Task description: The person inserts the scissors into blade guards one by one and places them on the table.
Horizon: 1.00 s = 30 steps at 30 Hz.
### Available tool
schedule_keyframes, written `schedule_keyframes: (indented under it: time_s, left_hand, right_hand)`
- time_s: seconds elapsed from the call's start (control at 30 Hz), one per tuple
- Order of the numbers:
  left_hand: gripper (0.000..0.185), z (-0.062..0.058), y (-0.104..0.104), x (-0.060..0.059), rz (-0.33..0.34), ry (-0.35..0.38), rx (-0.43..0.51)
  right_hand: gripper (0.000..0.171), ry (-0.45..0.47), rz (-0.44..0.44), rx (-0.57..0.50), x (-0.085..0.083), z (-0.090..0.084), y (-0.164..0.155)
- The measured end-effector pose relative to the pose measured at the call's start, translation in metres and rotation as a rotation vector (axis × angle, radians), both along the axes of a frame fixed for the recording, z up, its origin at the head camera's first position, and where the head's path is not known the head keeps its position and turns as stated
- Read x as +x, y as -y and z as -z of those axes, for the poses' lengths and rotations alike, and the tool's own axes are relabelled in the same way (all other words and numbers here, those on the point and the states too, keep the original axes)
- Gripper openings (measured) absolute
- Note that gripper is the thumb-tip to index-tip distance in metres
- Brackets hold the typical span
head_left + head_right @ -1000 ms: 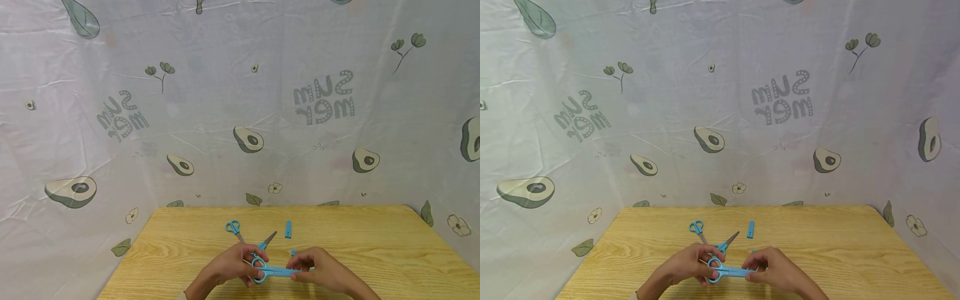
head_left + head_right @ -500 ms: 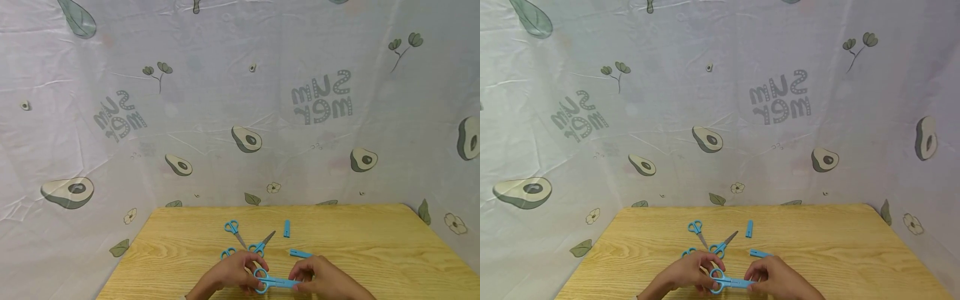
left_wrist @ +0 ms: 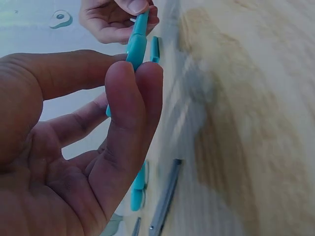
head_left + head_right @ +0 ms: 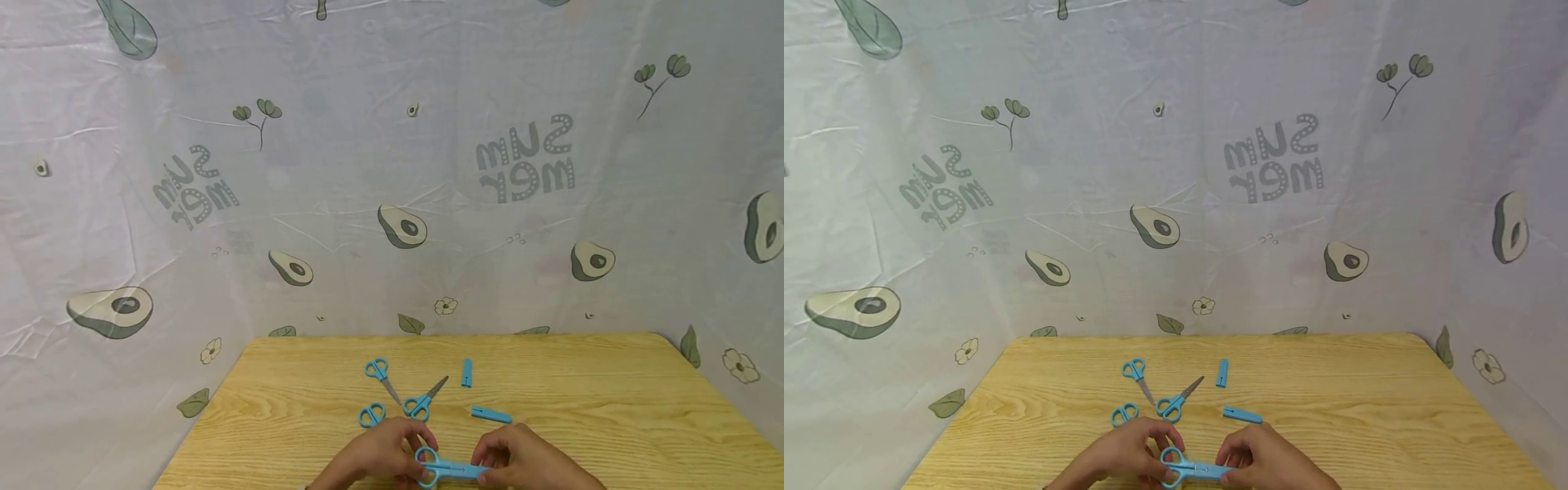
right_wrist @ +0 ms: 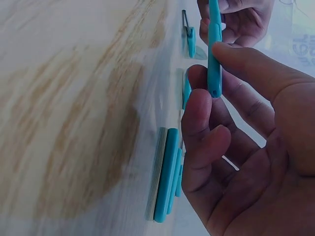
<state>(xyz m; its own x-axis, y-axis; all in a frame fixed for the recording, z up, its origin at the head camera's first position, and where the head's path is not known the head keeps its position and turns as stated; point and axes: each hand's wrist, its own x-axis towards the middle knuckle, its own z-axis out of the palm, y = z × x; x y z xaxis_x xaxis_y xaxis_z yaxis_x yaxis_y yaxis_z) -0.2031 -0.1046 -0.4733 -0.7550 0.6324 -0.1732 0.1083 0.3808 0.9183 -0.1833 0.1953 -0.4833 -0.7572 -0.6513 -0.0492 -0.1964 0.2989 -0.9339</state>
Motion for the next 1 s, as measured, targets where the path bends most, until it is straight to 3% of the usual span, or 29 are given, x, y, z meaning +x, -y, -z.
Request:
schedule_keyframes:
  time_s: [0.2,0.4,0.63,0.7,0.77,0.87,0.93,1.0]
  left_hand:
    - [0.029,0.006,-0.001,0.001,-0.008,-0.079,-0.058]
    - [0.030,0.005,-0.003,0.002,-0.015,-0.101,-0.109]
    - [0.029,0.009,-0.001,-0.001,0.020,-0.162,-0.172]
    - [0.028,0.016,0.002,-0.007,0.039,-0.178,-0.181]
    - [0.026,0.040,0.008,-0.021,0.067,-0.194,-0.154]
    - [0.022,0.036,0.009,-0.020,0.047,-0.190,-0.126]
    - [0.019,0.027,0.008,-0.016,0.031,-0.176,-0.108]
    - [0.019,0.000,0.006,-0.003,0.002,-0.147,-0.112]
  right_hand:
    - [0.006,0.029,0.021,0.042,0.003,0.001,0.000]
    - [0.005,0.001,0.013,0.054,0.003,0.003,-0.001]
    - [0.006,-0.013,0.005,0.067,0.002,0.005,0.000]
    - [0.006,-0.015,-0.003,0.064,0.001,0.005,-0.001]
    - [0.006,-0.013,-0.008,0.062,0.001,0.004,-0.002]
    - [0.007,-0.027,-0.002,0.073,0.000,0.001,-0.005]
    - [0.008,-0.050,0.011,0.091,0.000,-0.002,-0.007]
    - [0.009,-0.078,0.024,0.108,-0.001,-0.004,-0.011]
